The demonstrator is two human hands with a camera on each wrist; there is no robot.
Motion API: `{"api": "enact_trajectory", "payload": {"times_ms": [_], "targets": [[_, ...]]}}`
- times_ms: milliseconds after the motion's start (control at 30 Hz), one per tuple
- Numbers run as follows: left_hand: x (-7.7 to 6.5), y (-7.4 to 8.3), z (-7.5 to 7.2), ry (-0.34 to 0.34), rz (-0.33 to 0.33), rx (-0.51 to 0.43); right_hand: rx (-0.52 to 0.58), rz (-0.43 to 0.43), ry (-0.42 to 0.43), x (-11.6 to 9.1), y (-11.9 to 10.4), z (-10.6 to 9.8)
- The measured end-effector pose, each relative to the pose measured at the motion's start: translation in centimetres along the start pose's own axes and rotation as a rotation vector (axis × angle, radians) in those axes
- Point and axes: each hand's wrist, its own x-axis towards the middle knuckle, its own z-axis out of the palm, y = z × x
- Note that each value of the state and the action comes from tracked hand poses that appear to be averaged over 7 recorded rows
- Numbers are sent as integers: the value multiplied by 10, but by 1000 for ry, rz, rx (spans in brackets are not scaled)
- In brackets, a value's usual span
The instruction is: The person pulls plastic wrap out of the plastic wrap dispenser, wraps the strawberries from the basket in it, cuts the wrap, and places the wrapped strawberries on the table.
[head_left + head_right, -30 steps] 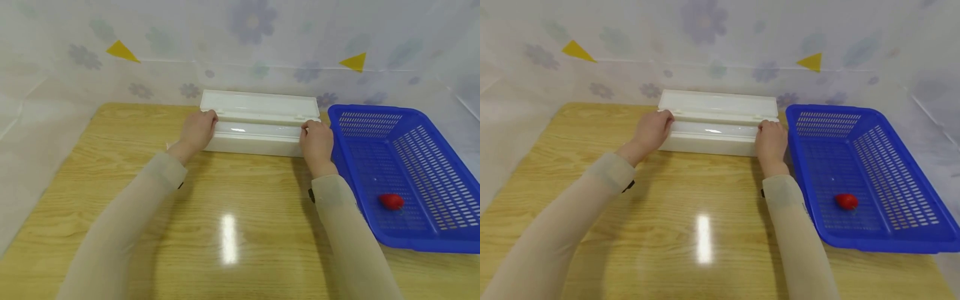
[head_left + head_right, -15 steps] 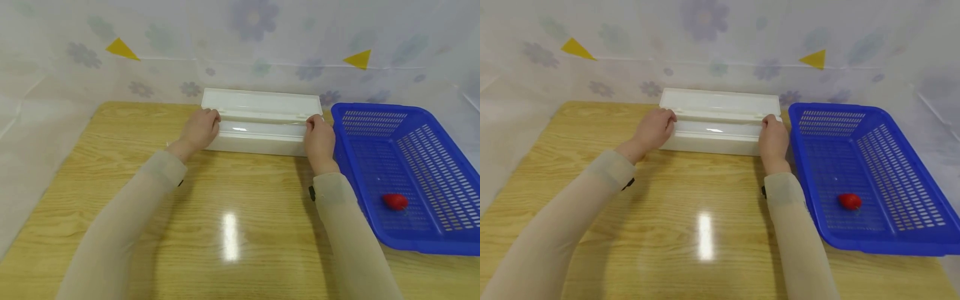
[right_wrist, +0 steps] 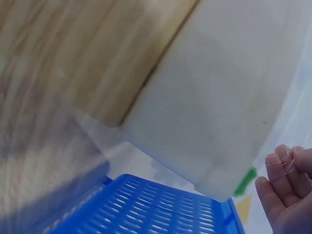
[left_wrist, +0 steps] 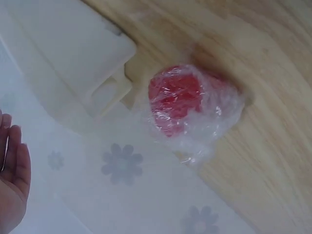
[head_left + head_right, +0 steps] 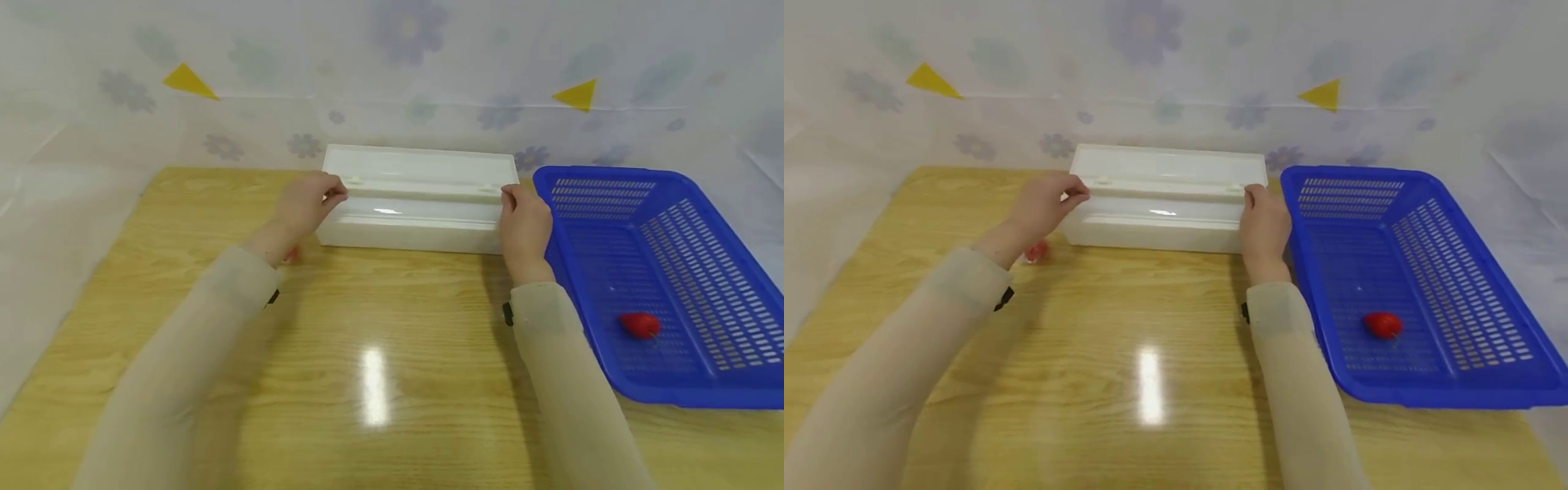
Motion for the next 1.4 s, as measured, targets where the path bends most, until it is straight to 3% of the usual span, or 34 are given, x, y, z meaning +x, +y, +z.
{"api": "enact_trajectory", "payload": {"times_ms": [267, 533, 767, 833, 1000, 1200, 1300, 1400], "targets": [[-2, 5, -27, 126, 102, -39, 92, 7, 86, -3, -20, -19], [-5, 15, -49, 225, 147, -64, 86, -3, 90, 1, -40, -48], [-19, 31, -72, 303, 228, -110, 147, -53, 95, -4, -54, -79], [-27, 35, -78, 276, 254, -134, 153, -59, 87, -11, -55, -89], [-54, 33, -86, 135, 343, -160, 69, -127, 7, -37, -49, -108], [-87, 35, -88, 9, 437, -96, -28, -254, -145, -75, -35, -122], [-97, 38, -84, -71, 433, -67, -81, -286, -218, -89, -30, -123], [-104, 39, -77, -207, 381, -49, -144, -294, -337, -99, -26, -121]]}}
